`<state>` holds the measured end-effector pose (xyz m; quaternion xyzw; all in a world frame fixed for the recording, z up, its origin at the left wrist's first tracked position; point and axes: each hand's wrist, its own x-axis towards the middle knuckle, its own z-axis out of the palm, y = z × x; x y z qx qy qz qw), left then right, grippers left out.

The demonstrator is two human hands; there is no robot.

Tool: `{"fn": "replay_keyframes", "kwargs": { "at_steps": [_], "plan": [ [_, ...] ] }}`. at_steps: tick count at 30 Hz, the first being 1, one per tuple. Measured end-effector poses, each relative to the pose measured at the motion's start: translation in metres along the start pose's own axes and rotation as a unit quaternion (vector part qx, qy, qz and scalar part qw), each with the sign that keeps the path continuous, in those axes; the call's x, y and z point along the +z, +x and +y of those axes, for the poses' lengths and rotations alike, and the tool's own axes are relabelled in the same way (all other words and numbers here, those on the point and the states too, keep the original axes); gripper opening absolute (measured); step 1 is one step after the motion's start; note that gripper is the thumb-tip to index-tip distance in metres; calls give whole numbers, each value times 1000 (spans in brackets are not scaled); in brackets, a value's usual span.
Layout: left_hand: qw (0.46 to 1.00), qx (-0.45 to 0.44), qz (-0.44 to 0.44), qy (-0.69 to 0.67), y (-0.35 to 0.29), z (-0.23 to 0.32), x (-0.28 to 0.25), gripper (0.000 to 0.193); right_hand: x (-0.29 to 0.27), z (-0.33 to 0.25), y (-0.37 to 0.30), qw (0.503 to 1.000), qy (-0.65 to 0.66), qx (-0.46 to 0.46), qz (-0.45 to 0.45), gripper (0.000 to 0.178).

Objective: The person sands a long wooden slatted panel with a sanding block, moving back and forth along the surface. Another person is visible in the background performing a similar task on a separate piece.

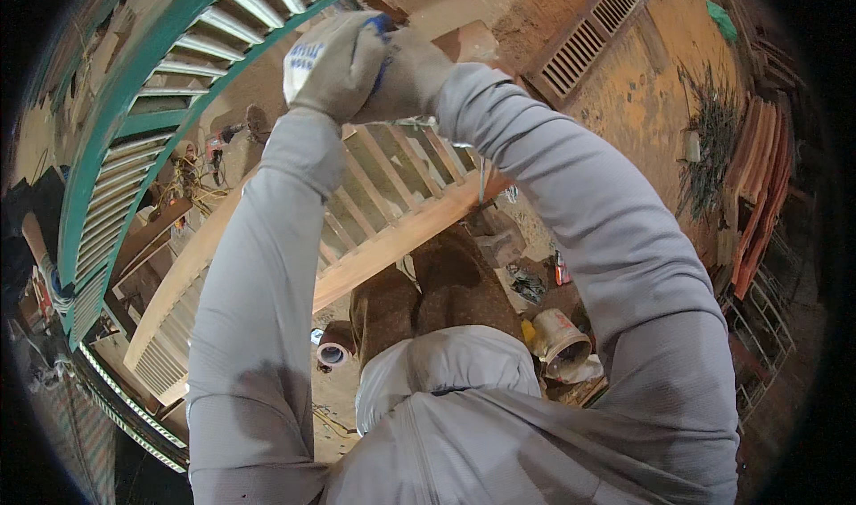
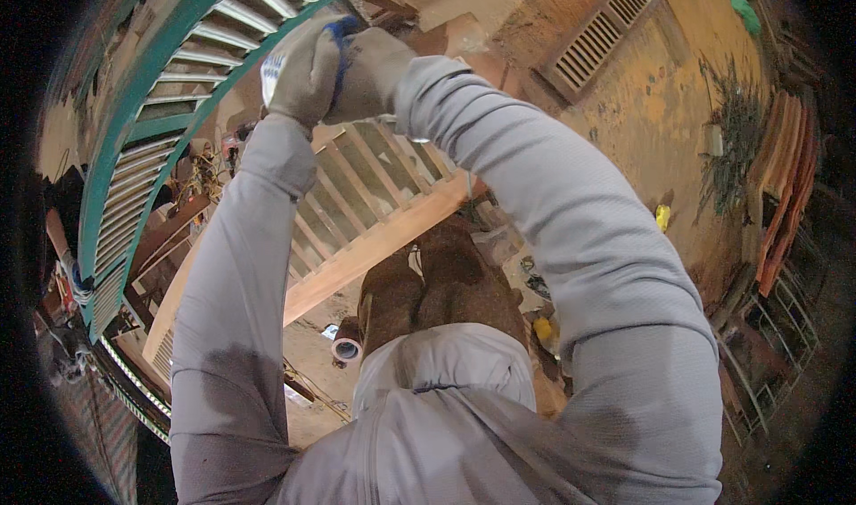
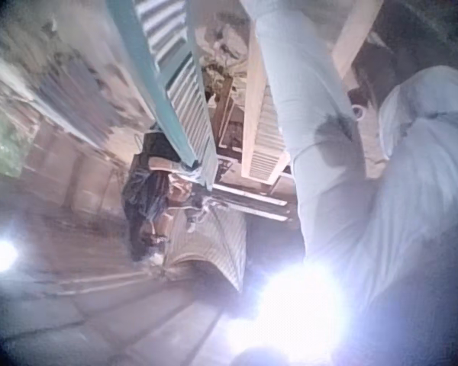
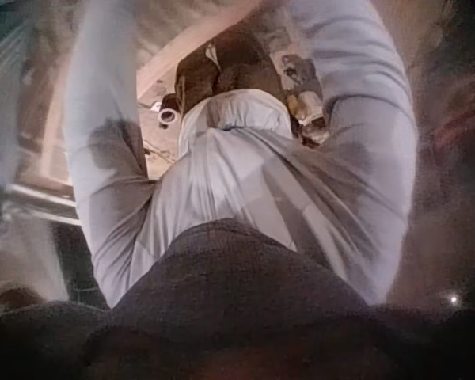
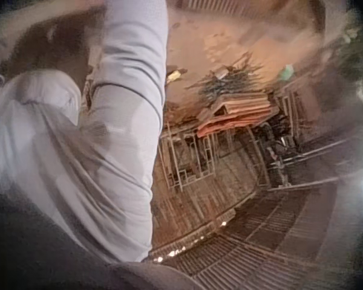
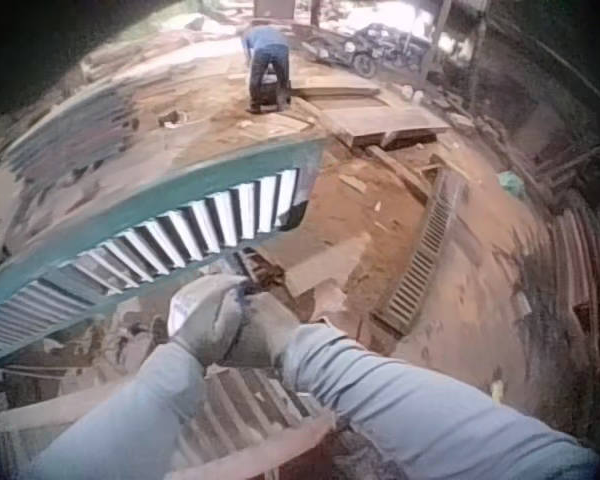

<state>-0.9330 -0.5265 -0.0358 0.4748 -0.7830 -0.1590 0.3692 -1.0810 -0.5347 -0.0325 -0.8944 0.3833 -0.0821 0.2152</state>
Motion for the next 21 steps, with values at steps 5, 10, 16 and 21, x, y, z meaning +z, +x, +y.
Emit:
{"fn": "replay_keyframes", "kwargs": {
  "at_steps": [5, 10, 16, 21],
  "plan": [
    [1000, -2, -15, 8, 5, 12, 10, 39, 1, 12, -15, 998, 8, -26, 60, 42],
    [999, -31, -7, 29, -46, -17, -48, 40, 15, -56, 24, 998, 5, -16, -58, 50],
    [990, -114, 49, 72, -138, -44, -147, 43, 83, -159, 76, 985, 80, -151, 3, 28],
    [980, -136, 106, 99, -224, -68, -222, 46, 139, -254, 115, 962, 108, -252, 6, 26]
  ]
}}
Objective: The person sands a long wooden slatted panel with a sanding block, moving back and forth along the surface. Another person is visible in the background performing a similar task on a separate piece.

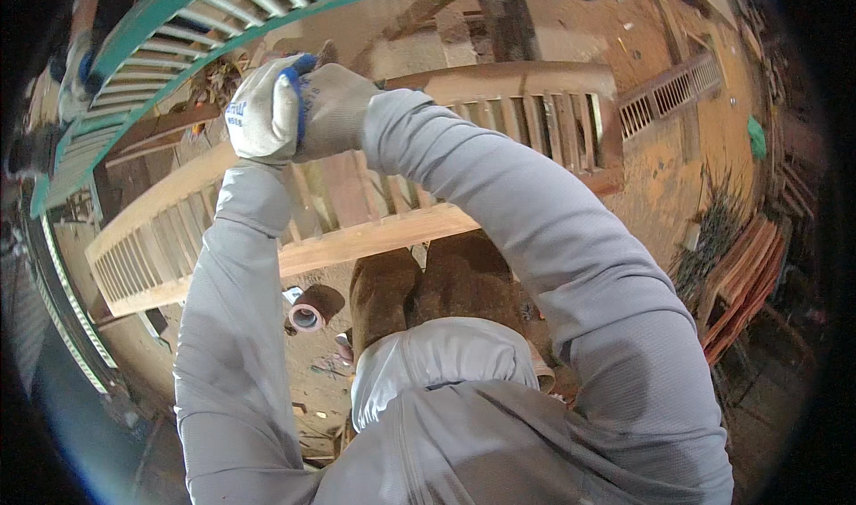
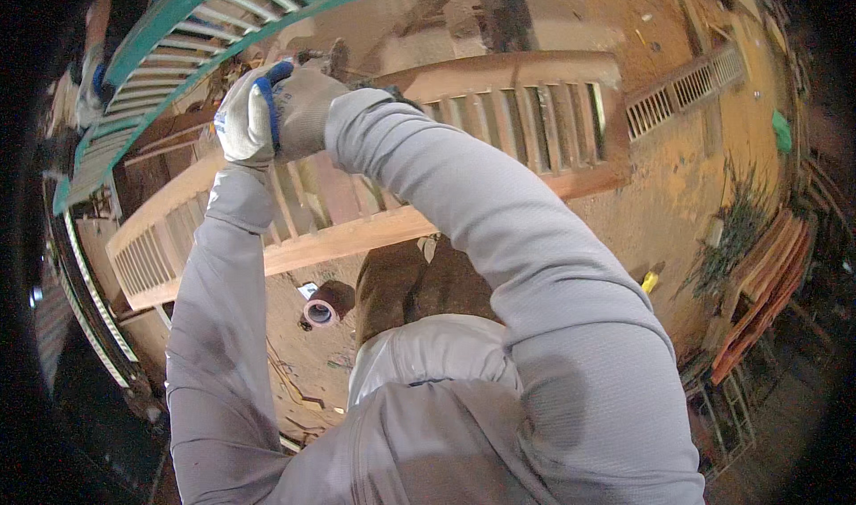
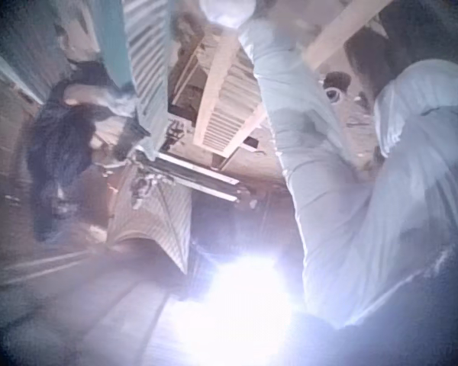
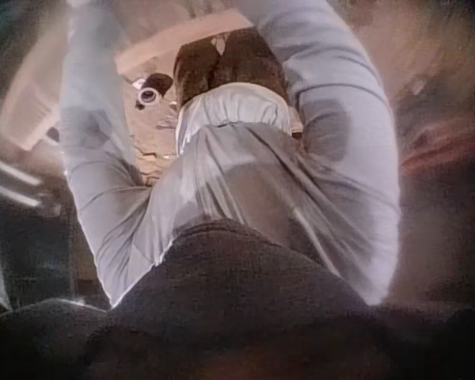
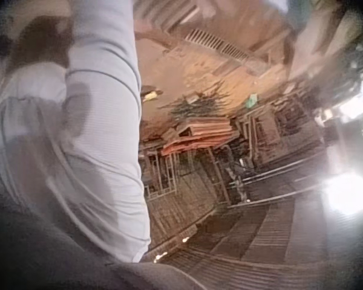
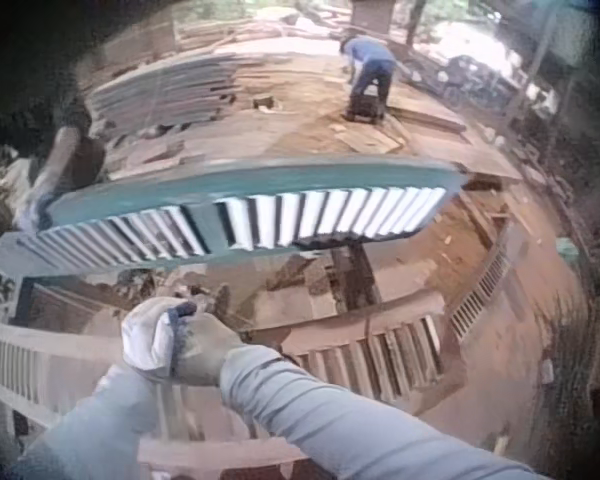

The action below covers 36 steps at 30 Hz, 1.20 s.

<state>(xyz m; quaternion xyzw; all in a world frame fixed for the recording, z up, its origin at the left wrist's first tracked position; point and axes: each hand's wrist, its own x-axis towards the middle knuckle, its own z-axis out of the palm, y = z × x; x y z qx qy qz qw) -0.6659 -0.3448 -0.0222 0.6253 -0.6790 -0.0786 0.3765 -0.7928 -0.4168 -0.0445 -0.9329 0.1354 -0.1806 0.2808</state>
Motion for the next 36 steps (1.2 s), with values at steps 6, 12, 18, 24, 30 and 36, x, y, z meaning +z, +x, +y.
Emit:
{"fn": "replay_keyframes", "kwargs": {
  "at_steps": [6, 12, 18, 24, 30, 36],
  "plan": [
    [999, -35, 12, 17, -40, -26, -52, 43, 43, -41, 29, 996, 89, 0, -5, 29],
    [996, 27, -84, -33, -43, 2, -37, 37, 26, -80, -20, 992, 43, 110, -36, 31],
    [995, 12, -52, -79, -116, 96, -8, 26, 25, -141, -149, 918, 270, 288, -46, 30],
    [990, -35, -71, -120, -153, 132, -10, 25, 63, -179, -210, 867, 363, 332, 82, 43],
    [993, 31, 9, -117, -102, 69, -16, 23, 84, -142, -138, 862, 356, 304, 194, 47],
    [997, 58, -15, -47, 14, -10, -11, 26, 34, -39, -9, 971, -65, 224, 49, 54]
  ]
}}
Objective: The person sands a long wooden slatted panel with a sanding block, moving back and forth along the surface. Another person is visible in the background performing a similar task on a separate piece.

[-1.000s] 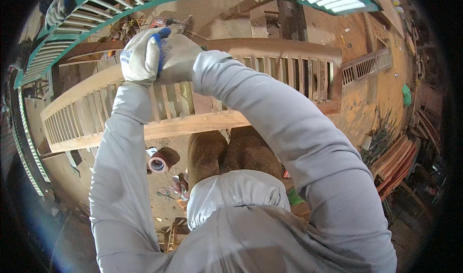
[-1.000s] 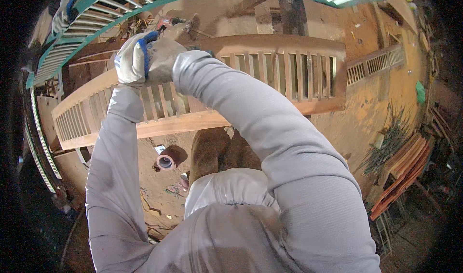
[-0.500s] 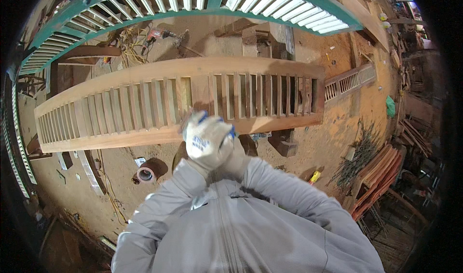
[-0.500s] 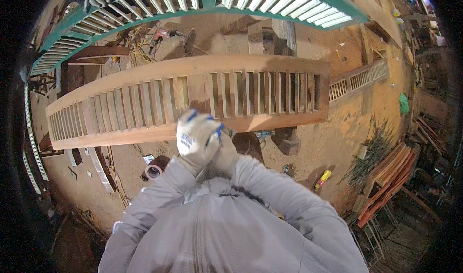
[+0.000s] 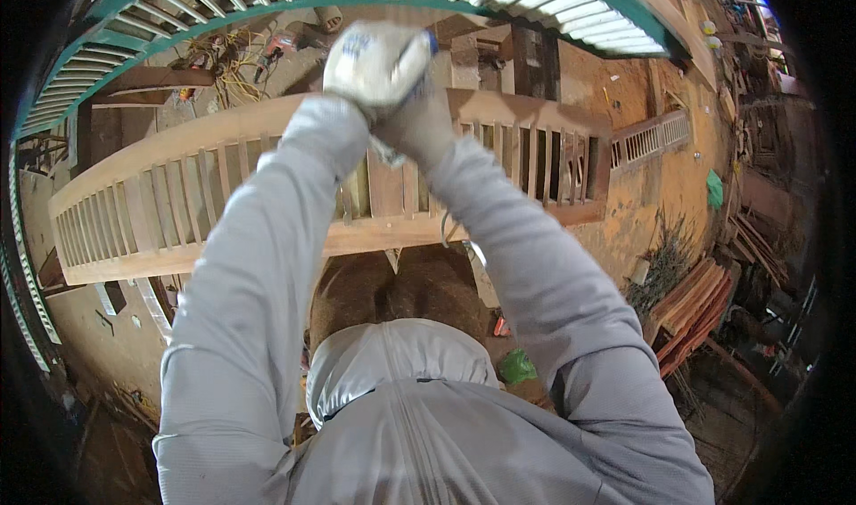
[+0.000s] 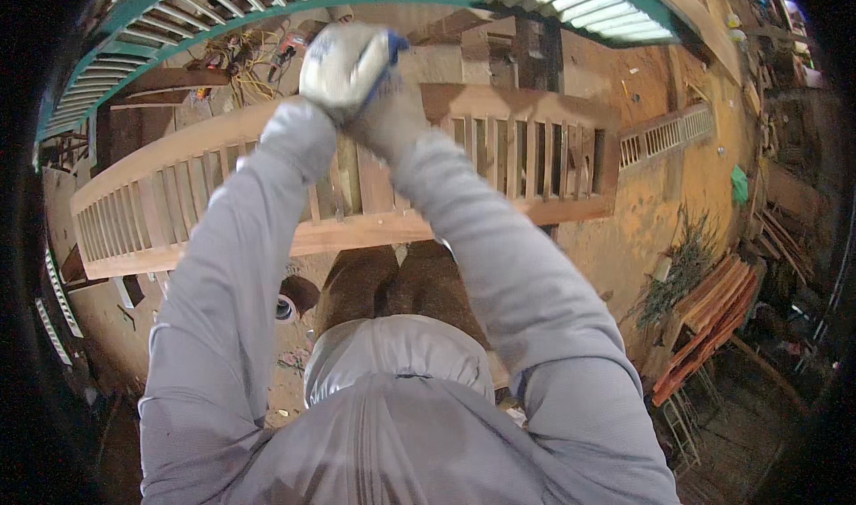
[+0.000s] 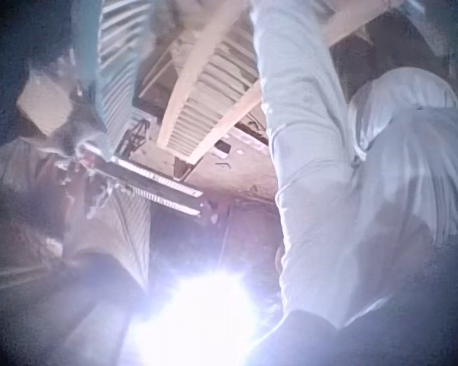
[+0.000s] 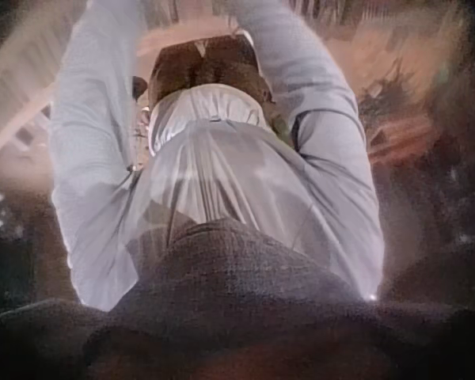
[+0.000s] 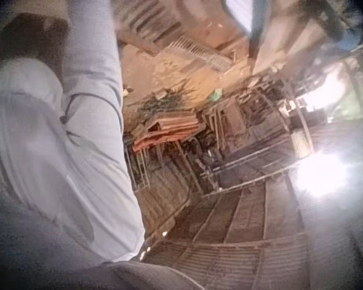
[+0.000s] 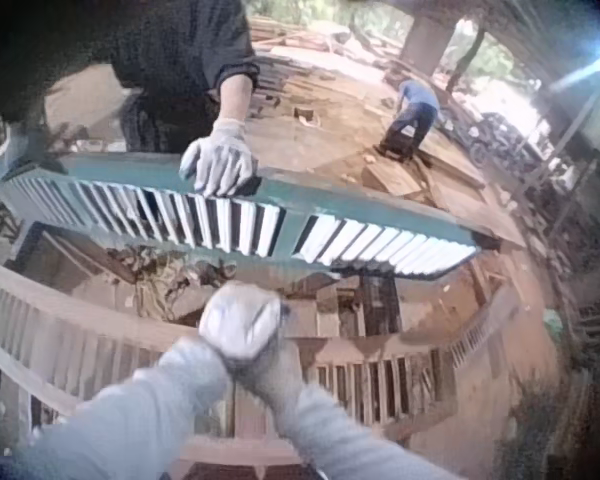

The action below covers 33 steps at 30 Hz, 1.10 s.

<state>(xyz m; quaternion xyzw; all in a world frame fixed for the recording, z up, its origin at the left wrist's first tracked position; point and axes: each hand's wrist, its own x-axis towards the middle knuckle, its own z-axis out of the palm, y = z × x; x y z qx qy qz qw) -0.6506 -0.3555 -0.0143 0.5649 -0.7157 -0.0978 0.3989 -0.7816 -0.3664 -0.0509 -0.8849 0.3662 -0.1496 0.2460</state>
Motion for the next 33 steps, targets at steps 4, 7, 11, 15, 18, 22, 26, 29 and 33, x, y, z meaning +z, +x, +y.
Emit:
{"fn": "replay_keyframes", "kwargs": {
  "at_steps": [4, 7, 11, 15, 18, 22, 26, 29, 33],
  "plan": [
    [995, 64, 79, 6, -35, -6, 20, 18, 9, -14, -28, 999, 7, 39, -2, 58],
    [994, 52, -64, -66, -87, 47, 21, 23, 24, -33, -126, 992, 55, 117, -14, 55],
    [987, -20, -72, -141, -148, 119, -9, 27, 19, -78, -215, 991, 11, 94, -93, 51],
    [987, 7, -67, -145, -147, 105, -6, 27, 18, -76, -200, 981, 181, 73, -5, 40],
    [993, 15, -39, -107, -115, 64, -17, 30, 22, -71, -139, 992, 104, 0, 75, 39],
    [979, 189, 79, -12, -45, -28, 8, 23, 22, -41, -37, 998, 6, 68, 9, 45],
    [993, 90, 78, -6, -15, -39, -17, 21, 17, -37, 20, 999, -15, 16, 29, 55],
    [979, 172, 106, 16, -50, -16, 4, 24, 34, -37, -38, 998, -23, 32, 44, 57],
    [985, 46, -83, -141, -128, 68, 4, 35, 33, -66, -169, 954, 190, 223, 60, 50]
  ]
}}
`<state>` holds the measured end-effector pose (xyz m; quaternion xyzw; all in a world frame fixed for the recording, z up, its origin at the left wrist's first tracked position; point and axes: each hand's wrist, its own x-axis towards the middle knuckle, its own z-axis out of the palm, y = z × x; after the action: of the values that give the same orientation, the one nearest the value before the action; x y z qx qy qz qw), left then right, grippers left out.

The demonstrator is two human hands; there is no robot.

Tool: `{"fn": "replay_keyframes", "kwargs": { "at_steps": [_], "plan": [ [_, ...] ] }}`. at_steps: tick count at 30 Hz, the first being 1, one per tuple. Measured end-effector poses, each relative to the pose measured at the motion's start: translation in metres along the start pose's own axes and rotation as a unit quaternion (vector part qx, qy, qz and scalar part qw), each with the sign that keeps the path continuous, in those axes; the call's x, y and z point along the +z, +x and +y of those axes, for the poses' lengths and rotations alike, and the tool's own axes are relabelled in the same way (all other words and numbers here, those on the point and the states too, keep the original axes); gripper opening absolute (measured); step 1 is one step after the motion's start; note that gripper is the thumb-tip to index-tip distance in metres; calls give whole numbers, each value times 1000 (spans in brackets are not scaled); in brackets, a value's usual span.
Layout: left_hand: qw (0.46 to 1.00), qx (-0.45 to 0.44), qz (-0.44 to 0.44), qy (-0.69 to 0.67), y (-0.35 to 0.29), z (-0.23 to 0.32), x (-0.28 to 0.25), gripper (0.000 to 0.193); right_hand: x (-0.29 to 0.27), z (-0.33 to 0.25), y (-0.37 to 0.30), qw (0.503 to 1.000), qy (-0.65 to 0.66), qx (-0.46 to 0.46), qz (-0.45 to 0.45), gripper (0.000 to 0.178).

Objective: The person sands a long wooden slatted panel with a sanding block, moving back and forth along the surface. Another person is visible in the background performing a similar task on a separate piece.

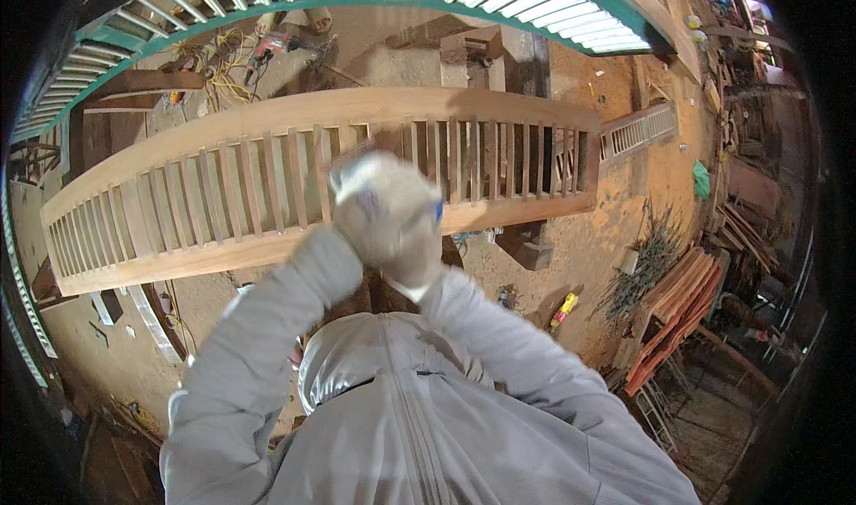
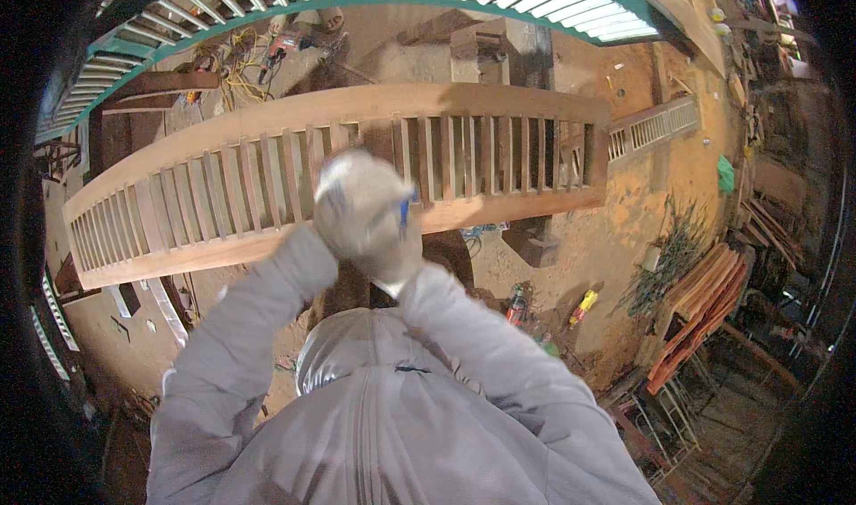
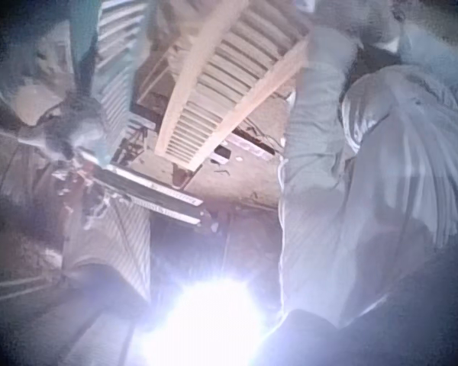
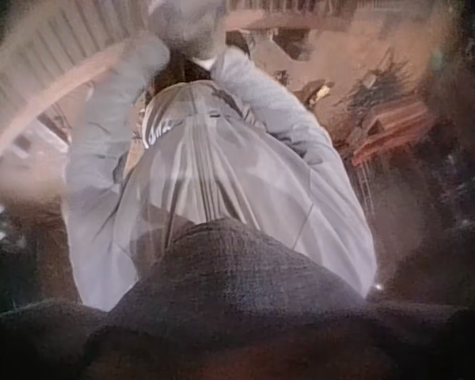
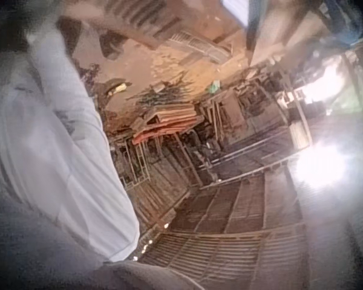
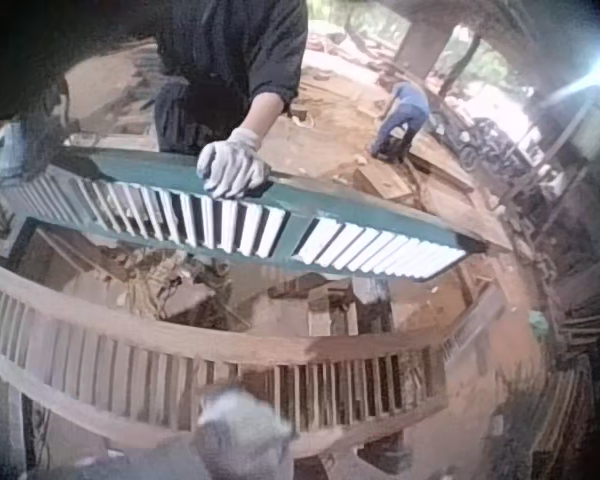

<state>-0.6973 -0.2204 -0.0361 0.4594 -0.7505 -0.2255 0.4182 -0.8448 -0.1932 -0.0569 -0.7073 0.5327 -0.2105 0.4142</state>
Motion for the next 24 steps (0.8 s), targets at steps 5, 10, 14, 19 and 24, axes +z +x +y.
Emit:
{"fn": "replay_keyframes", "kwargs": {
  "at_steps": [5, 10, 14, 19, 24],
  "plan": [
    [999, 11, 3, -43, -19, 45, 13, 30, -5, 47, -89, 988, 101, 44, -105, 48],
    [1000, -7, -8, 15, 39, -12, 4, 29, -31, -4, 30, 997, -9, -55, -53, 49],
    [990, 14, -33, 138, 123, -81, -16, 25, -22, -1, 159, 963, -215, -159, -5, 43],
    [963, 104, 171, 180, 132, -91, -14, 21, -35, -22, 178, 954, -265, -138, -39, 62],
    [1000, 10, 25, 10, 32, 13, 45, 32, -23, 53, -12, 983, 178, 5, -38, 47]
  ]
}}
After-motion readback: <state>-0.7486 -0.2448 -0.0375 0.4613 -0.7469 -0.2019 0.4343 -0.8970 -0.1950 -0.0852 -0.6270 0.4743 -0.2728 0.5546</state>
